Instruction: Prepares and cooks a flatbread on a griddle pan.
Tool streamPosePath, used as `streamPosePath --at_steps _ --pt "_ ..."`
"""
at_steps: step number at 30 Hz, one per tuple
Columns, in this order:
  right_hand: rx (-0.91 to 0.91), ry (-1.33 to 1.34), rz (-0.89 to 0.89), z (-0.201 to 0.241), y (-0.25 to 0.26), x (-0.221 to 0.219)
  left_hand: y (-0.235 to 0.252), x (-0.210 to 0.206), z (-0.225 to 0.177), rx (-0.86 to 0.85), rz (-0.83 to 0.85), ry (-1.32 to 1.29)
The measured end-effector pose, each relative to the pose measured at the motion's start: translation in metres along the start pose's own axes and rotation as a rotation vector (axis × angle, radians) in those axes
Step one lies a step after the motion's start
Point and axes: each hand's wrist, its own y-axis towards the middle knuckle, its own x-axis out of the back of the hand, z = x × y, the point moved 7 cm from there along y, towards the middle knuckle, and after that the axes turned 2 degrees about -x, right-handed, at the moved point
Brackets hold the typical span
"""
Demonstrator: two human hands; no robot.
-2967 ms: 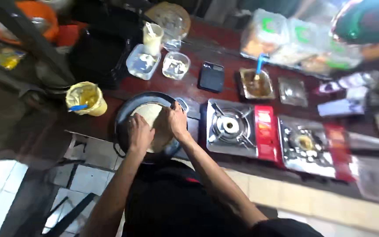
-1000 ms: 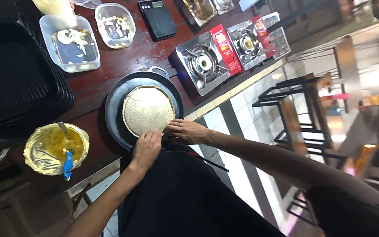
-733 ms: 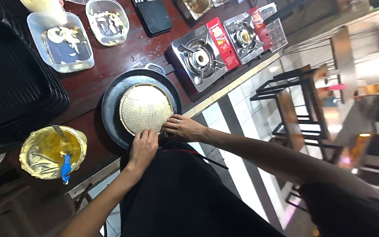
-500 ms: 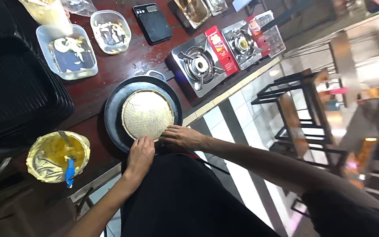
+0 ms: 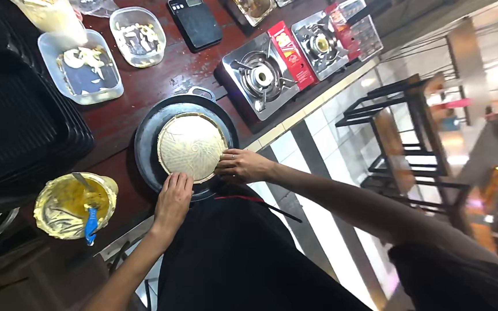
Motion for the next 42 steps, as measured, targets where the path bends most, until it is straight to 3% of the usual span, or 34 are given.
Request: streamPosePath --at_steps 3,8,13,20,27,32,38,40,42 --pt "0.043 -0.021 -0.067 -0.020 0.001 0.015 -0.004 -0.004 0.001 -0.026 -0.030 -0.010" --pt "0.141 -0.109 -0.034 -0.041 0.007 0.023 -0.010 0.003 0.007 -0.003 -0.158 0.076" --pt "0.116 -0.204 0.026 -0.050 0.008 0.029 -0.009 0.007 0.011 0.028 -0.203 0.143" --pt "-0.004 -0.212 0.150 -0.044 0.024 0.046 0.015 0.023 0.013 0.146 -0.087 0.095" --pt "0.093 -0.073 -0.122 -0.028 0.100 0.020 0.020 0.023 0.007 0.399 -0.115 0.028" --pt "0.324 0.078 -0.127 -0.035 0.103 0.016 0.010 0.011 -0.005 0.529 -0.222 -0.053" --pt "0.142 0.174 -0.276 -0.054 0.116 0.024 -0.023 0.025 -0.044 0.601 -0.677 -0.204" --pt "0.055 0.279 -0.304 -0.048 0.108 0.031 -0.035 0.024 -0.072 0.671 -0.556 -0.426" --pt "0.001 0.379 -0.367 -0.032 0.106 0.045 -0.047 0.012 -0.099 0.704 -0.207 -0.697"
